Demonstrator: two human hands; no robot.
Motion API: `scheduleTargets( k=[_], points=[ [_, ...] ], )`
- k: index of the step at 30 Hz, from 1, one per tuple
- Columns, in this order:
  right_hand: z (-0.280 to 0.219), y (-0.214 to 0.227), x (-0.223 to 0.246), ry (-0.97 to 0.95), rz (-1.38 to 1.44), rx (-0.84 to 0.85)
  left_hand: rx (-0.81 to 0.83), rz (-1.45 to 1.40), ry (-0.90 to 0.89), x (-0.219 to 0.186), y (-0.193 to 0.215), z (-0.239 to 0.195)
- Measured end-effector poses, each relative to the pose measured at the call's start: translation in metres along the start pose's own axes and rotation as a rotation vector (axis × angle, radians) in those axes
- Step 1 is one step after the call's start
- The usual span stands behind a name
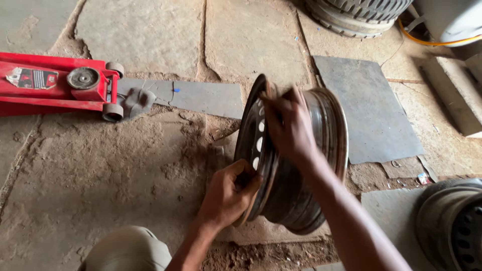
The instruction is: The person scrubs a rusty wheel rim with a small brush, focusing on the inner edge and bead seat. The person rotates the rim to access different sections and continues scrubbing the same areas repeatedly.
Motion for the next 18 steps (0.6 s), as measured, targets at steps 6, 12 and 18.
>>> scheduleTargets(
  k=[6, 12, 18],
  points=[
    [-0.093, 0.009, 0.071, 0.121, -0.058, -0.082, -0.085, -0.183, -0.038, -0.018, 0.004, -0.009],
    [0.008, 0.003, -0.025, -0.544, 0.018, 0.097, -0.104, -0.053, -0.162, -0.027, 0.008, -0.016],
    [-0.071, 0.050, 0.027, -0.497, 0.121, -0.048, -0.020, -0.088, -0.113, -0.011, -0.002, -0.008]
  ],
)
Point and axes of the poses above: each hand's wrist, its own z-axis towards the middle knuckle, its own y-axis out of the back of the hand, x = y × z, the point moved 9 cm from there along z, towards the middle knuckle, and after that the axes turned 5 degrees about z, right-handed, at the moved point
